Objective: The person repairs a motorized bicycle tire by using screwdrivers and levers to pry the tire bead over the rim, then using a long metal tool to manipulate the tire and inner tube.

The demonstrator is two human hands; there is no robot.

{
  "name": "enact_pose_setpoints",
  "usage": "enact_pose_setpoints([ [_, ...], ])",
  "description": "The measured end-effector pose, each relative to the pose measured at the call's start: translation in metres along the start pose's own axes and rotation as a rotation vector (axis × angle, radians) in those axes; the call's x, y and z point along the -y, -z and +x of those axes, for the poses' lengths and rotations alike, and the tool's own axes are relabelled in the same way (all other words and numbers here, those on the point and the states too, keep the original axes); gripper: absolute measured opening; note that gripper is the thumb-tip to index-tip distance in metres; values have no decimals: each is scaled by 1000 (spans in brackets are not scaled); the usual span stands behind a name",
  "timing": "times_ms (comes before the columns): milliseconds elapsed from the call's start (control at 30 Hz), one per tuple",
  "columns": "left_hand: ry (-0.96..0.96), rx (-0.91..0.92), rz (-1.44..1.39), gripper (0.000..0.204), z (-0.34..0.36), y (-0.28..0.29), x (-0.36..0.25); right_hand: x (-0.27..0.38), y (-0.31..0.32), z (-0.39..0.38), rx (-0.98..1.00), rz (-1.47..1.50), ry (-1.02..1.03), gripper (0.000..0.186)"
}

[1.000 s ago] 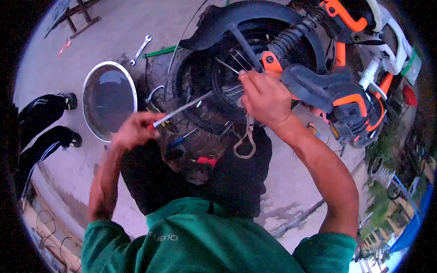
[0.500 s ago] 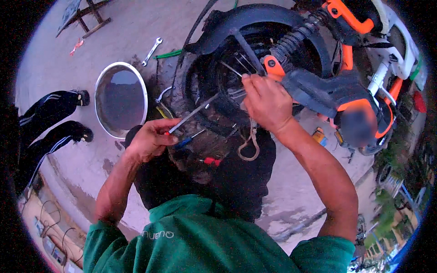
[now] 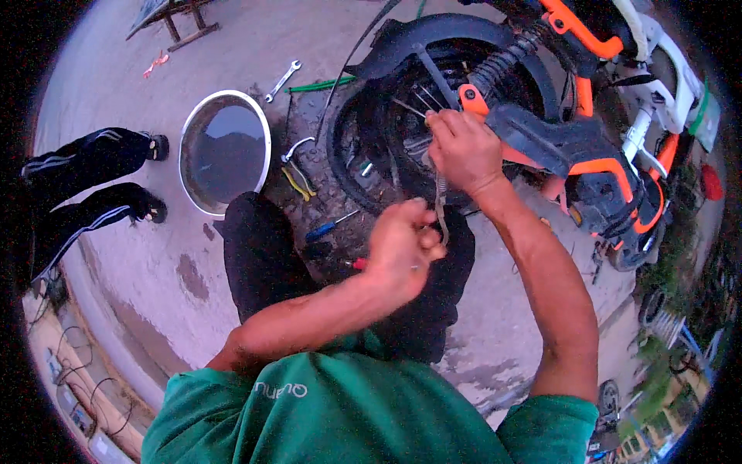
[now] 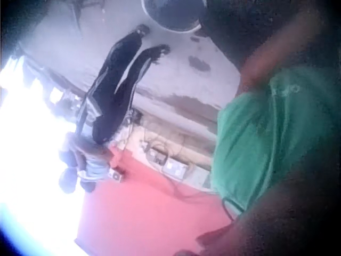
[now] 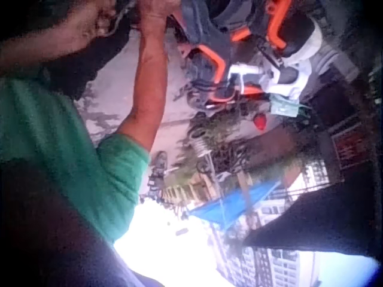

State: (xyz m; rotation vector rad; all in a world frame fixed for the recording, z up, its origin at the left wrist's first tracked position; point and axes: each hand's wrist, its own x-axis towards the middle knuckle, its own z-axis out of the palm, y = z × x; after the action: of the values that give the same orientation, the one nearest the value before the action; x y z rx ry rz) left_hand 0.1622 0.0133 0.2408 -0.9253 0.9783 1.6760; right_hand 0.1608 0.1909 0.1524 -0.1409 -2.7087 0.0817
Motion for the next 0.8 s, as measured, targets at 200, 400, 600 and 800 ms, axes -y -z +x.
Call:
enact_pose_setpoints([
  [200,32,34,128,17,17,-13,24,-1,3,0,36,53,37,41],
  [400,127,310,-60,39,31,-58,-12,-2,10,-5,84,25,47,46],
  [600,146,397,138,56,43,-78,-40,-8,6,-1,66,67,55,49],
  [800,141,452,278,56,32,-23,-60,-2,3,-8,-14,154,8,50],
])
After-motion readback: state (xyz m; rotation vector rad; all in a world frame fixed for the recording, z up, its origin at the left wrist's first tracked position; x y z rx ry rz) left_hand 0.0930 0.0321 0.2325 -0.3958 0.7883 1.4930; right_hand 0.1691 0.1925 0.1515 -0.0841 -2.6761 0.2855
